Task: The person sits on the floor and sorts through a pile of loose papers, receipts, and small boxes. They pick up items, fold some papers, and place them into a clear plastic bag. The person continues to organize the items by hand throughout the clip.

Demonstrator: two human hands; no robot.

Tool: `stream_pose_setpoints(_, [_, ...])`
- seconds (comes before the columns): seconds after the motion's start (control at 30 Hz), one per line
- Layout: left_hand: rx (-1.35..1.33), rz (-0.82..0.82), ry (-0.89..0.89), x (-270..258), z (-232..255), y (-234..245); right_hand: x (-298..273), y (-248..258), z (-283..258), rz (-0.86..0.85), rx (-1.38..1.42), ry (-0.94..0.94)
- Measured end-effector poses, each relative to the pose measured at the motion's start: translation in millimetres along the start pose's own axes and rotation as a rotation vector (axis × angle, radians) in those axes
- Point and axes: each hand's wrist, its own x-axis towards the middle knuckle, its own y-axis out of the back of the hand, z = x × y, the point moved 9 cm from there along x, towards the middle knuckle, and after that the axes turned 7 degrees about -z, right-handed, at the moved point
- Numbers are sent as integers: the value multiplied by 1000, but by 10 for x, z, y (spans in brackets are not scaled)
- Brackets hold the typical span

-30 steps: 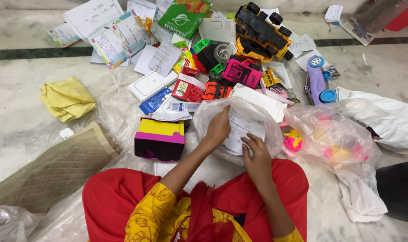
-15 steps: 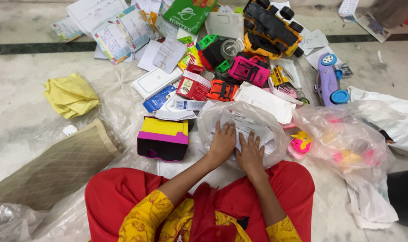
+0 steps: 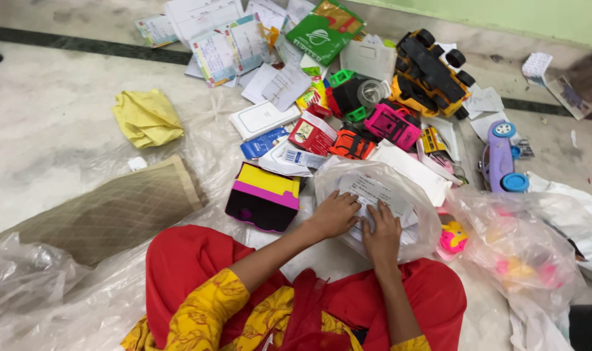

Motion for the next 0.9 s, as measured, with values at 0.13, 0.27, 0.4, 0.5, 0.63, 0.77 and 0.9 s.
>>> stream_pose_setpoints(0.13, [-203, 70, -6, -227, -79, 719, -43, 549, -509, 144, 275, 36])
stream_pose_setpoints(0.27, [-222, 456, 110, -622, -613, 1446, 73, 792, -1101, 138, 509, 174])
stream_pose_setpoints(0.4, [-17, 651, 388, -1101, -1427, 1712, 366, 658, -1623, 43, 606, 340])
stream_pose_setpoints(0.5, [-27, 547, 576, -1310, -1922, 1595, 697, 293, -1970, -86, 447, 431])
stream_pose_setpoints(0.63, [-33, 449, 611, -1300, -2176, 1435, 1167, -458, -2077, -321, 173, 527])
stream_pose_setpoints(0.77, [-18, 340, 611, -1187, -2293, 1254, 1463, -1340, -1699, -535, -249, 483])
stream_pose_setpoints(0.9, [-72, 188, 691, -1134, -2405, 1107, 1550, -1733, -1446, -546, -433, 452])
